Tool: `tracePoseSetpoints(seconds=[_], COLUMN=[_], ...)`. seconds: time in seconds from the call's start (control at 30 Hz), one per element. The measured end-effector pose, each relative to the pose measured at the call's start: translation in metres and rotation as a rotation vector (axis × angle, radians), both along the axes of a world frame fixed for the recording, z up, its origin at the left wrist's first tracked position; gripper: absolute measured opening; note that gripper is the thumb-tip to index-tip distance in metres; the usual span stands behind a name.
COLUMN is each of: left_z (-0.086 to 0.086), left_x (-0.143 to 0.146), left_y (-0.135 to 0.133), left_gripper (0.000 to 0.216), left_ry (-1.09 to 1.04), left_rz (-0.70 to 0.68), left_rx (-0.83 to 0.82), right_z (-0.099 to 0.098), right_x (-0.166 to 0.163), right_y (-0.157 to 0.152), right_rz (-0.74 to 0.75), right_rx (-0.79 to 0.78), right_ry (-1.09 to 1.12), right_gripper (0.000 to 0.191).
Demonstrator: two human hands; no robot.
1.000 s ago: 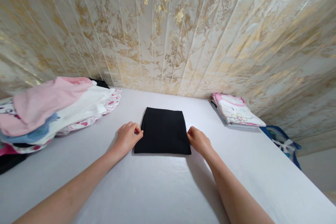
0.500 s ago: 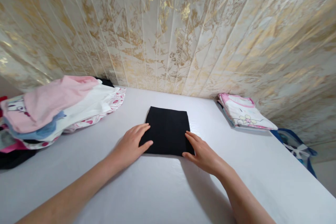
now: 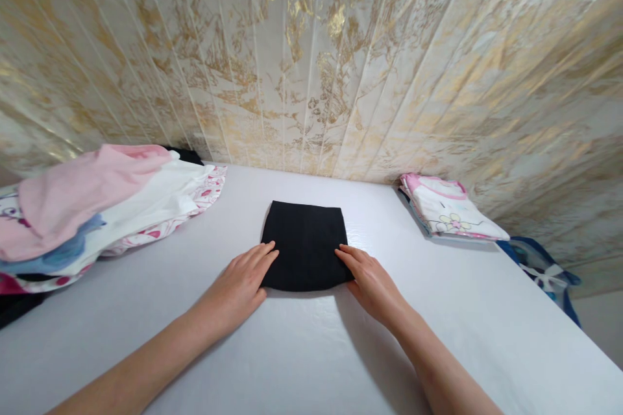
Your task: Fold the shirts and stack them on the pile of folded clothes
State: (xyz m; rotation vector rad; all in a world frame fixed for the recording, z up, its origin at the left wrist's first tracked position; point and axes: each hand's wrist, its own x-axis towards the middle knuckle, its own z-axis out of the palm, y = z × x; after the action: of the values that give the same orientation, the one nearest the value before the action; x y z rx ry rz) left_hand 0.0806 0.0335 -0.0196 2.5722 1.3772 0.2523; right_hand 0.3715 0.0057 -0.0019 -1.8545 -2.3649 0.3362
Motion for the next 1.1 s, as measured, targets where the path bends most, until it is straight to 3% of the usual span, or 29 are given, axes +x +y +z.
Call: tracePoseSetpoints(seconds=[0.17, 0.43, 0.53, 0.67, 0.77, 0.83, 0.93, 1.03, 1.1], left_z=[-0.009, -0.008, 0.009, 0.051, 0.082, 0.092, 0.086, 0.061, 0.041], left_x=[-0.008, -0.013, -0.006, 0.006, 0.014, 0.019, 0.025, 0.027, 0.023], left_y=[0.01, 0.031, 0.019, 0.002, 0.01, 0.025, 0.056, 0.082, 0.093], left_gripper=[0.068, 0.026, 0.022, 0.025, 0.031, 0.039, 0.05, 0.041, 0.037], left_ry=[-0.132, -0.472, -0.558, -0.716, -0.895, -0.987, -1.012, -0.865, -0.79], left_rz=[-0.036, 0.05, 0.136, 0.247, 0.25, 0.235, 0.303, 0.46, 0.523], left_rx=[0.01, 0.07, 0.049, -0.077, -0.157, -0.254, -0.452, -0.506, -0.493], right_z=[-0.005, -0.001, 0.01, 0.041, 0.069, 0.08, 0.075, 0.05, 0.031], right_x=[0.01, 0.014, 0.009, 0.003, 0.002, 0.002, 0.004, 0.006, 0.01], right_y=[0.005, 0.01, 0.004, -0.002, 0.011, 0.034, 0.077, 0.111, 0.117], right_rz=[0.013, -0.071, -0.115, -0.199, -0.255, -0.251, -0.258, -0.387, -0.422], right_rx=[0.074, 0.123, 0.201, 0.374, 0.496, 0.521, 0.431, 0.166, 0.089], right_ry=[0.152, 0.492, 0.599, 0.706, 0.664, 0.597, 0.534, 0.448, 0.42], right_gripper=[0.061, 0.019, 0.018, 0.027, 0.031, 0.031, 0.029, 0.024, 0.023])
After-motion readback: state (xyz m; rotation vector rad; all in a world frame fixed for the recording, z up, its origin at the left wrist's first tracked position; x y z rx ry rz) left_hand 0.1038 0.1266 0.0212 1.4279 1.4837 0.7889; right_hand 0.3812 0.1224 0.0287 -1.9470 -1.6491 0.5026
